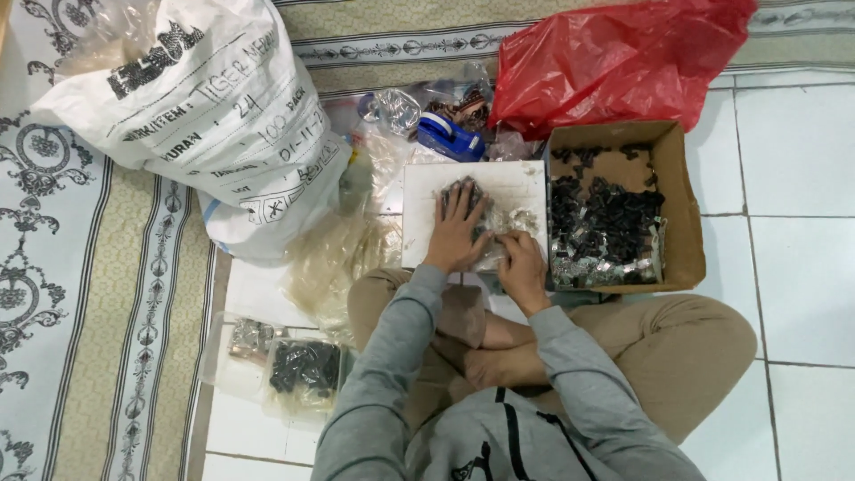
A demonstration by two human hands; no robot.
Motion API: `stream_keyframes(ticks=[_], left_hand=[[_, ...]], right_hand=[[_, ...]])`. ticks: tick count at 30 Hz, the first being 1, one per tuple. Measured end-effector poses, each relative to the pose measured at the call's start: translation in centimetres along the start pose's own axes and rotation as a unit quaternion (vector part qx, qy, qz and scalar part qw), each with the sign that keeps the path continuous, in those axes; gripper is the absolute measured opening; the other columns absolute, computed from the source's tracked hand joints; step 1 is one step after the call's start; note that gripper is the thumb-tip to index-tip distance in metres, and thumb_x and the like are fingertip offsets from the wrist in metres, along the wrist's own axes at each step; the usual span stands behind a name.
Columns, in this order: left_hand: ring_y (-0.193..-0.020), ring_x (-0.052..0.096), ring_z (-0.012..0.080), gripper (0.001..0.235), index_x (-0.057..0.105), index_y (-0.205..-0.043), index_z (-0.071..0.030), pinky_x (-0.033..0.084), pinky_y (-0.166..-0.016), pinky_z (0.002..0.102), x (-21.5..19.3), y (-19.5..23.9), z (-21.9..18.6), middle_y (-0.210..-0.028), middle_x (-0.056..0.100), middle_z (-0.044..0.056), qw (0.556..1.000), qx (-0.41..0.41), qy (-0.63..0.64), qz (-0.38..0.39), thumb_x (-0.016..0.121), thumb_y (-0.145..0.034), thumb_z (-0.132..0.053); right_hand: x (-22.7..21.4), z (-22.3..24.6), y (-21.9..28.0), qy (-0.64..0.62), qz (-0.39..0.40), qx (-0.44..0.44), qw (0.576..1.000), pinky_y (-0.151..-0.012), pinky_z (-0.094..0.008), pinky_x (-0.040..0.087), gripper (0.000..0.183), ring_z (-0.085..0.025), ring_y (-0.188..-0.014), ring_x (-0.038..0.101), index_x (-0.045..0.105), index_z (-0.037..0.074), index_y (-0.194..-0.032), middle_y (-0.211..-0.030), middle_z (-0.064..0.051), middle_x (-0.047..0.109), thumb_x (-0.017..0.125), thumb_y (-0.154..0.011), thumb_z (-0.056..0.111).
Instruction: The person sits on the floor and assembles small black plastic components by hand. They pick up individual pieces from a cardboard box, connect them on a white board, and place the assembled units into a plastic bag.
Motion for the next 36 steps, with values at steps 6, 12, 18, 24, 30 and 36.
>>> stream_keyframes(ticks=[6,12,18,24,30,36], left_hand=[[-0.115,0.053,0.0354,0.089,0.056,-0.137,-0.015,0.044,-0.092,0.049,-1.5,4.7,-3.0,-0.128,0.049,0.016,0.975,0.031,0.089,-0.200,0.052,-0.076,-0.080],[-0.082,0.059,0.0238,0.018,0.060,-0.093,-0.014,0.048,-0.075,0.039,2.8,8.2,-3.5,-0.085,0.054,0.001,0.986,-0.026,0.106,-0.123,0.073,-0.081,-0.012],[-0.059,0.060,0.0192,0.014,0.053,-0.086,-0.013,0.049,-0.057,0.032,7.4,7.6,-2.4,-0.066,0.055,0.002,0.983,-0.093,0.051,-0.152,0.060,-0.085,0.000],[-0.079,0.064,0.0271,0.021,0.064,-0.112,-0.002,0.053,-0.068,0.036,-1.3,6.8,-6.2,-0.094,0.059,0.015,0.988,-0.118,0.078,-0.065,0.058,-0.094,0.004],[-0.127,0.045,0.0304,0.048,0.054,-0.144,-0.016,0.039,-0.102,0.042,-4.8,6.0,-7.8,-0.134,0.051,0.015,0.982,-0.141,-0.043,0.121,0.053,-0.098,-0.004],[-0.150,0.026,0.0329,0.052,0.043,-0.151,-0.011,0.014,-0.124,0.051,-2.5,6.7,-8.1,-0.159,0.033,0.017,0.971,-0.175,-0.061,0.149,0.052,-0.099,-0.012]], right_hand=[[0.6,-1.7,0.6,-0.063,0.008,0.023,0.998,-0.085,-0.049,0.056,0.043,-0.039,-0.110,0.061,0.066,0.008,-0.126,-0.116,-0.013,0.056,0.063,-0.084,0.000],[2.2,-3.3,-0.1,-0.022,0.000,-0.011,1.000,-0.075,-0.042,0.055,0.038,-0.030,-0.087,0.066,0.072,0.017,-0.113,-0.089,-0.004,0.058,0.064,-0.079,0.002],[4.3,-5.5,-0.4,0.014,0.045,-0.032,0.998,-0.091,-0.043,0.056,0.047,-0.034,-0.105,0.070,0.072,0.013,-0.121,-0.108,-0.012,0.069,0.060,-0.079,-0.003],[-1.0,1.1,-0.3,-0.132,0.148,0.046,0.979,-0.087,-0.047,0.050,0.036,-0.039,-0.105,0.060,0.061,-0.001,-0.130,-0.105,-0.023,0.056,0.047,-0.097,0.003],[0.8,0.7,0.2,0.210,0.210,-0.125,0.946,-0.077,-0.048,0.059,0.047,-0.039,-0.110,0.060,0.053,0.002,-0.142,-0.119,-0.018,0.055,0.048,-0.095,0.005],[0.6,0.8,0.8,0.232,0.193,-0.166,0.939,-0.070,-0.042,0.061,0.049,-0.037,-0.104,0.062,0.054,-0.005,-0.138,-0.118,-0.019,0.053,0.053,-0.089,0.000]])
Point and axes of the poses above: each hand's wrist, its own y-axis away from the middle knuckle, its own x-axis out of the palm, z = x × y, the point moved 5 cm from there along -y, towards the middle knuckle
